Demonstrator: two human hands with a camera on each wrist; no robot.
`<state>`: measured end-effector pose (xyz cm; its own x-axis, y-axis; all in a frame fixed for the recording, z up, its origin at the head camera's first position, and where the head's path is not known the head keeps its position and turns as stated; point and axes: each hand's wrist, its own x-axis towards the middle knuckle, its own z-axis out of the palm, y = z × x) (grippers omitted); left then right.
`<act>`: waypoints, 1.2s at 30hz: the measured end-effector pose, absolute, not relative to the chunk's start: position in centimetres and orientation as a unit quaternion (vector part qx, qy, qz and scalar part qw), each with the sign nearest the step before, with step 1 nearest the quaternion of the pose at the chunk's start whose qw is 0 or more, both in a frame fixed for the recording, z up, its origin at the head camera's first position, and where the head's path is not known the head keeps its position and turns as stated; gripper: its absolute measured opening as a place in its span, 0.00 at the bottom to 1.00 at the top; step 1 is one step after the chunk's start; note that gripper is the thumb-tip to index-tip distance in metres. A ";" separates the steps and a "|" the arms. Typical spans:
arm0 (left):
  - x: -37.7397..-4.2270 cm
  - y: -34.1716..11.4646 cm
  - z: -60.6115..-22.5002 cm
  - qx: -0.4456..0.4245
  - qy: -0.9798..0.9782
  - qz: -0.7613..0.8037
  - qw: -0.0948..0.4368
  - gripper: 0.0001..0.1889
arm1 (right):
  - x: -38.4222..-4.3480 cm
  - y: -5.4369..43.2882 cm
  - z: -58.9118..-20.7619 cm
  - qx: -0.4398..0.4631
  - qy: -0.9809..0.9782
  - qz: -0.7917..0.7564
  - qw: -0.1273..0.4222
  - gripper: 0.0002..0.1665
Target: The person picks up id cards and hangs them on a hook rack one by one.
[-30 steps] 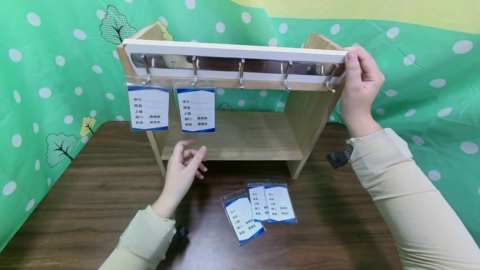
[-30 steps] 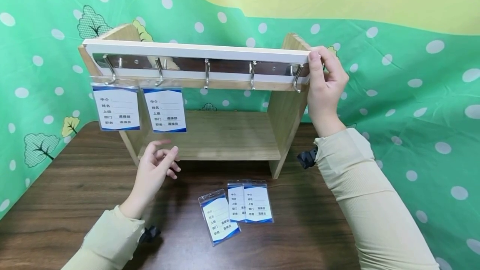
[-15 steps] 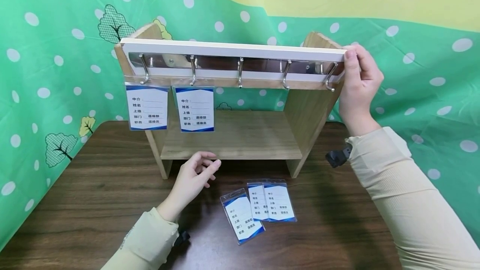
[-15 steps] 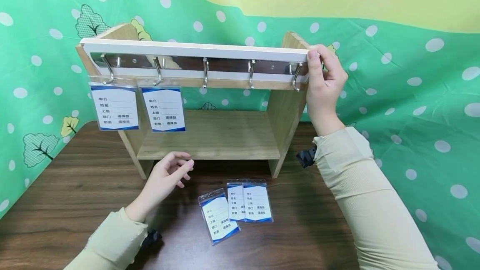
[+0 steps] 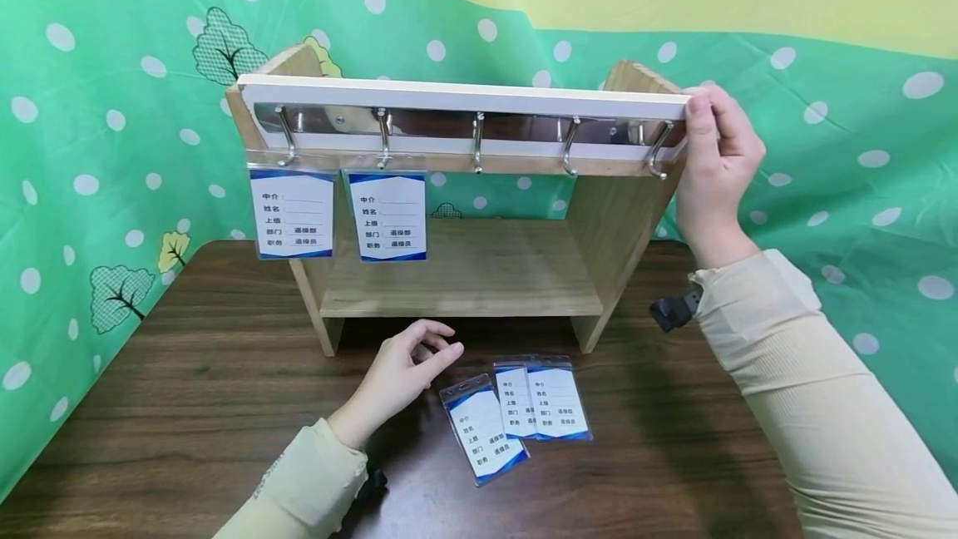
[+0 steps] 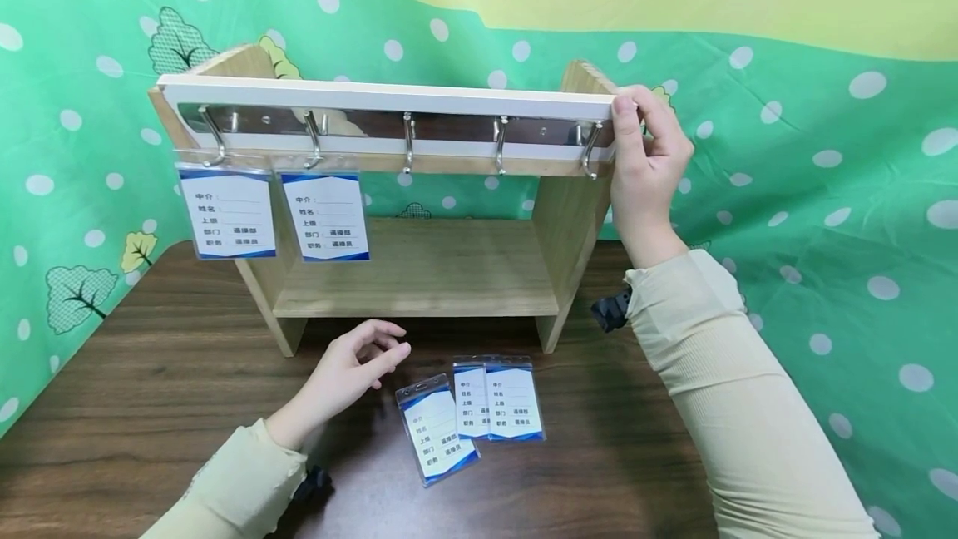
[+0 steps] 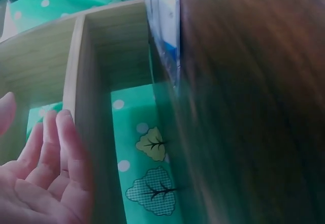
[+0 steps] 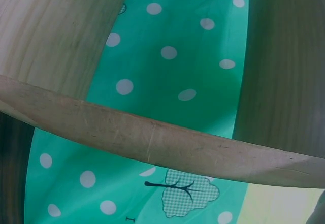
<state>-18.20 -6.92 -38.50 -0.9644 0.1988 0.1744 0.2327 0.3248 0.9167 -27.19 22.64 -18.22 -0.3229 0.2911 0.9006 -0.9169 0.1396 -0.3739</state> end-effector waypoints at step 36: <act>-18.4 -6.3 -40.3 -0.222 -0.859 -0.444 -0.126 0.28 | -27.2 22.6 -18.2 0.274 -0.557 0.594 0.510 0.12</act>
